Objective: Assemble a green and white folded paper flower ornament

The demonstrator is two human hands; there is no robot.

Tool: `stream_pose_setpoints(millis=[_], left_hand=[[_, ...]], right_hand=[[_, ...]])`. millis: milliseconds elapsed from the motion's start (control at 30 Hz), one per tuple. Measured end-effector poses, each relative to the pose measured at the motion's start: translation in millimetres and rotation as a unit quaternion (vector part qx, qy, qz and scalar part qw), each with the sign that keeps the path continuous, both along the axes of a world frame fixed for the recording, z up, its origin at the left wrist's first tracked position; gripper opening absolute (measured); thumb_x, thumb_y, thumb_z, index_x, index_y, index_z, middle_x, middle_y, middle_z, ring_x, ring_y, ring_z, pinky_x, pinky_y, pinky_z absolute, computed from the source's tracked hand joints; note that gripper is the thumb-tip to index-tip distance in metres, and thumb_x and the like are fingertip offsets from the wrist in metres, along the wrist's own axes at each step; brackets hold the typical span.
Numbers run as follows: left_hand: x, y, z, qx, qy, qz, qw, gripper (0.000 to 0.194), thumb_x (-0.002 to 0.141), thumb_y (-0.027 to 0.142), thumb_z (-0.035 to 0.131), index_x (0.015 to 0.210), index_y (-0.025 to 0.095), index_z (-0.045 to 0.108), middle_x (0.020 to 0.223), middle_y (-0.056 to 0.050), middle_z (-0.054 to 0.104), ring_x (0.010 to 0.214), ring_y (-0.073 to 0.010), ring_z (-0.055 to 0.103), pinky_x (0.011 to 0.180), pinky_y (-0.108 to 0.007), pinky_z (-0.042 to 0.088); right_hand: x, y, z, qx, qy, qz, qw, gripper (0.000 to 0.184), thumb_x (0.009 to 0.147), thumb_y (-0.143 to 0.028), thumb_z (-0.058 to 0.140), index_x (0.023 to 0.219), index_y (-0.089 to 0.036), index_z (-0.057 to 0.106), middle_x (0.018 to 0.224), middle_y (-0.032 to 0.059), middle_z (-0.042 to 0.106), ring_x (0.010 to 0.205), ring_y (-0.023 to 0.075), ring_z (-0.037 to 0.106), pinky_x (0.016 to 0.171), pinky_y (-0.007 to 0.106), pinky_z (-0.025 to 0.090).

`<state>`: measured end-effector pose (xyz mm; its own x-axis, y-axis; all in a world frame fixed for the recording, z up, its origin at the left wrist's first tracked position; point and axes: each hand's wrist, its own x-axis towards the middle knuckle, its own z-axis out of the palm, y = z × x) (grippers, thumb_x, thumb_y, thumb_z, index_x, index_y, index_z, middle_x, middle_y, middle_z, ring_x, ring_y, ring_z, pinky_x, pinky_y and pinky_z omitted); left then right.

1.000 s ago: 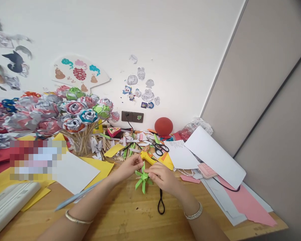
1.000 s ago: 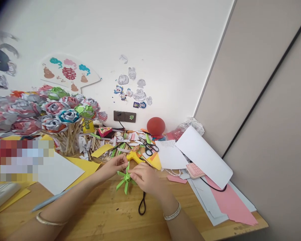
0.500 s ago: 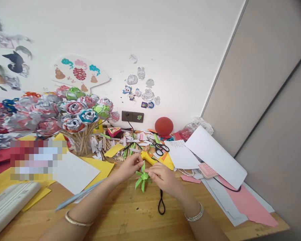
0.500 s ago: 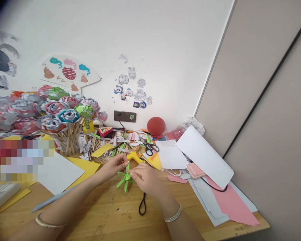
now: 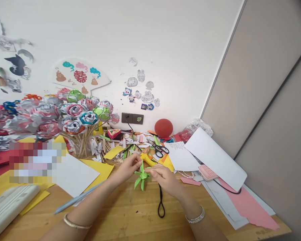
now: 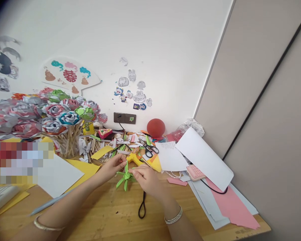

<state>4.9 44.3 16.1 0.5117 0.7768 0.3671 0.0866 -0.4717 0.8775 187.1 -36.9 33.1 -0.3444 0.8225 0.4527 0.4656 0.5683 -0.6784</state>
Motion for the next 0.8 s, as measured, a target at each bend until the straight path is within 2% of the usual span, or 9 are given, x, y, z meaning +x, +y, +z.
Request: stream_pose_setpoints(millis=[67, 200, 267, 400, 467, 567, 700, 800], left_hand=[[-0.6, -2.7, 4.0, -0.014, -0.02, -0.016, 1.0, 0.022, 0.08, 0.036, 0.051, 0.071, 0.018, 0.045, 0.064, 0.005, 0.048, 0.057, -0.0097, 0.052, 0.055, -0.023, 0.045], [-0.8, -8.7, 13.4, -0.078, -0.085, -0.046, 0.992, 0.024, 0.077, 0.039, 0.057, 0.073, 0.018, 0.046, 0.069, 0.004, 0.053, 0.064, -0.0115, 0.058, 0.063, -0.027, 0.049], [-0.6, -10.4, 16.3, -0.09, -0.109, -0.055, 0.988, 0.024, 0.075, 0.038, 0.061, 0.077, 0.018, 0.048, 0.072, 0.003, 0.055, 0.068, -0.0127, 0.059, 0.066, -0.028, 0.05], [-0.1, -11.1, 17.0, -0.056, -0.106, -0.039, 0.992, 0.025, 0.072, 0.033, 0.065, 0.089, 0.017, 0.056, 0.083, -0.002, 0.061, 0.078, -0.0152, 0.059, 0.071, -0.028, 0.05], [-0.4, -10.7, 16.3, -0.038, -0.089, -0.015, 0.995, 0.022, 0.071, 0.032, 0.065, 0.087, 0.017, 0.059, 0.086, -0.003, 0.063, 0.08, -0.0164, 0.06, 0.073, -0.029, 0.049], [-1.3, -9.7, 14.9, -0.03, -0.083, -0.005, 0.996, 0.015, 0.072, 0.029, 0.065, 0.078, 0.016, 0.061, 0.085, -0.005, 0.066, 0.081, -0.0178, 0.061, 0.076, -0.031, 0.049], [-1.1, -6.8, 12.0, -0.03, -0.097, -0.038, 0.994, 0.011, 0.072, 0.025, 0.065, 0.074, 0.016, 0.059, 0.087, -0.005, 0.067, 0.085, -0.019, 0.062, 0.079, -0.033, 0.049], [0.0, -4.1, 8.8, -0.028, -0.104, -0.058, 0.993, 0.012, 0.069, 0.023, 0.067, 0.07, 0.016, 0.057, 0.085, -0.005, 0.067, 0.086, -0.0191, 0.062, 0.079, -0.033, 0.049]], right_hand=[[3.0, 1.6, 2.0, 0.001, 0.03, -0.01, 0.999, 0.031, 0.091, -0.035, 0.038, 0.102, -0.024, 0.065, 0.101, 0.0038, 0.065, 0.099, 0.0195, 0.055, 0.088, 0.034, 0.04], [13.1, 13.6, -0.9, 0.013, 0.156, -0.11, 0.982, 0.036, 0.088, -0.044, 0.04, 0.093, -0.02, 0.066, 0.101, 0.007, 0.065, 0.099, 0.0214, 0.056, 0.09, 0.036, 0.04], [17.5, 21.8, -7.0, -0.03, 0.201, -0.14, 0.969, 0.041, 0.085, -0.05, 0.04, 0.088, -0.018, 0.065, 0.093, 0.0087, 0.066, 0.091, 0.0226, 0.059, 0.084, 0.037, 0.043], [20.0, 33.3, -22.2, -0.157, 0.217, -0.09, 0.959, 0.04, 0.077, -0.054, 0.051, 0.086, -0.017, 0.063, 0.084, 0.007, 0.067, 0.071, 0.0206, 0.062, 0.071, 0.035, 0.048], [18.8, 35.2, -27.0, -0.207, 0.237, -0.074, 0.946, 0.039, 0.075, -0.053, 0.054, 0.089, -0.018, 0.063, 0.085, 0.0057, 0.067, 0.074, 0.0205, 0.063, 0.071, 0.034, 0.048], [17.2, 35.4, -29.1, -0.223, 0.255, -0.078, 0.938, 0.038, 0.071, -0.052, 0.059, 0.084, -0.017, 0.064, 0.083, 0.0043, 0.066, 0.078, 0.021, 0.063, 0.072, 0.033, 0.047], [17.5, 36.6, -27.4, -0.236, 0.318, -0.076, 0.915, 0.039, 0.062, -0.049, 0.068, 0.084, -0.017, 0.063, 0.081, 0.0043, 0.066, 0.077, 0.0204, 0.062, 0.071, 0.033, 0.046], [18.7, 38.6, -25.6, -0.204, 0.361, -0.093, 0.905, 0.038, 0.058, -0.041, 0.074, 0.083, -0.017, 0.061, 0.077, 0.0028, 0.065, 0.075, 0.0179, 0.061, 0.071, 0.03, 0.046]])
